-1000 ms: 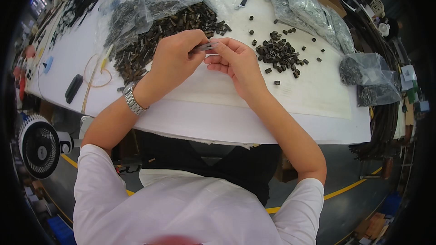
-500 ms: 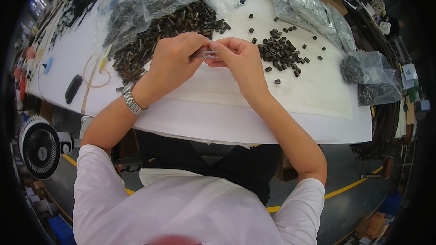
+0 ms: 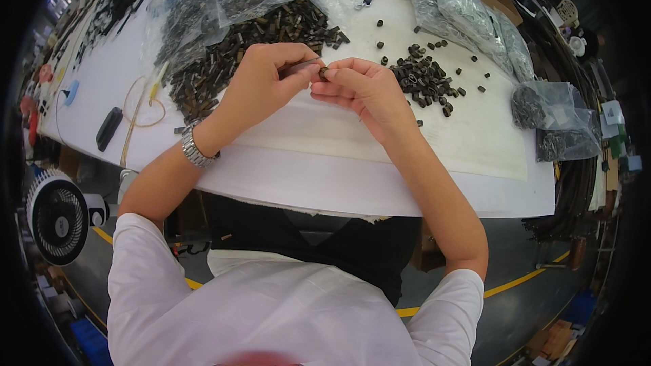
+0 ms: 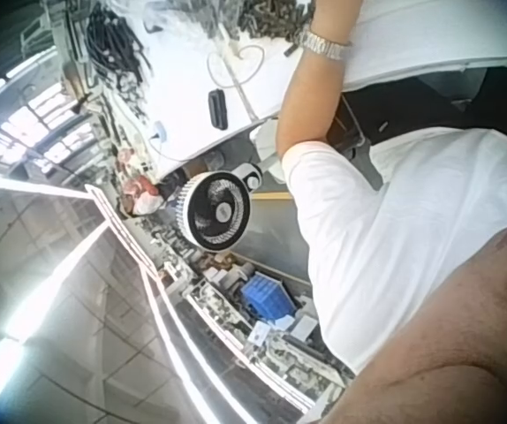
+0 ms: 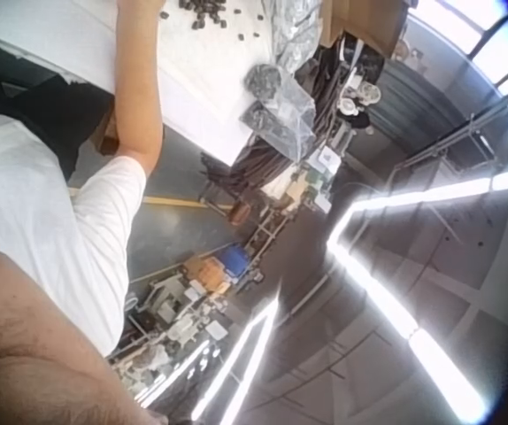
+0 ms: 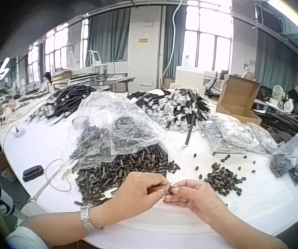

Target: Assembling small black cylindrical components using a pair of tweezers at a workshop table.

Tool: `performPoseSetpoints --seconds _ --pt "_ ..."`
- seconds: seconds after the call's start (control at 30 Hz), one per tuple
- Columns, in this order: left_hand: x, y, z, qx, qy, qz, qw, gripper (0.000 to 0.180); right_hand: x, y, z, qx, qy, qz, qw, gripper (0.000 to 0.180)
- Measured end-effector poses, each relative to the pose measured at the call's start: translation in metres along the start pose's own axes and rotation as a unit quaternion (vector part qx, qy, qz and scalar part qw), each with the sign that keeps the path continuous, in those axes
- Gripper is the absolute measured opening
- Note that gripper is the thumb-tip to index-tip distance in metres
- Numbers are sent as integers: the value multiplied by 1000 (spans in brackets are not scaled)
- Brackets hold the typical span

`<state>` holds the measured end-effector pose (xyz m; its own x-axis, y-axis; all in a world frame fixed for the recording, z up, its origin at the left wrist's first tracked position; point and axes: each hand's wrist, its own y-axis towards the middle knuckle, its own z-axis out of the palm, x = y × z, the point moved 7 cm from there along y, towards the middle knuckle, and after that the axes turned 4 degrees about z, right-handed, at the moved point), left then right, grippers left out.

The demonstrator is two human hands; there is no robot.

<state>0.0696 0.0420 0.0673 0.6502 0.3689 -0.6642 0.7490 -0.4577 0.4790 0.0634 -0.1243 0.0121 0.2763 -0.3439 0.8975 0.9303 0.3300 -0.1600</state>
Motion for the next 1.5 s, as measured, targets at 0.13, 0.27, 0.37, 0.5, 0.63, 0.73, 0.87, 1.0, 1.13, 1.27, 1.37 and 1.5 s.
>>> performPoseSetpoints --seconds 0.13,0.27,0.37,0.5,0.63,0.73,0.87,1.0,1.13,1.27,1.37,1.5 --pt "17 7 -4 37 -128 -88 987 14 14 -3 6 42 -56 -33 997 17" --pt "19 5 0 95 -299 -158 936 16 25 -9 20 71 -121 -70 988 15" --pt "25 5 3 130 -327 -151 924 18 27 -10 23 68 -178 -95 977 13" --pt "25 6 9 145 -324 -143 924 20 30 -20 30 3 -253 -143 957 9" --pt "27 6 8 141 -316 -140 928 17 28 -25 39 -47 -324 -172 929 8" --pt "25 6 8 151 -320 -136 925 15 31 -28 42 -74 -372 -196 904 7" --pt "23 5 7 171 -325 -133 921 15 32 -31 46 -70 -389 -214 893 6" --pt "20 5 6 164 -336 -127 919 15 35 -32 46 -64 -383 -188 902 4" --pt "23 3 11 145 -276 -138 940 12 29 -29 46 -66 -398 -170 899 5" --pt "17 8 7 60 -84 -35 994 19 27 -26 49 -72 -455 -226 858 6" --pt "9 4 4 -25 -45 -25 998 23 23 -16 49 -87 -492 -285 818 5" --pt "20 8 4 -38 -153 -80 984 13 24 -3 36 -103 -478 -330 807 10"
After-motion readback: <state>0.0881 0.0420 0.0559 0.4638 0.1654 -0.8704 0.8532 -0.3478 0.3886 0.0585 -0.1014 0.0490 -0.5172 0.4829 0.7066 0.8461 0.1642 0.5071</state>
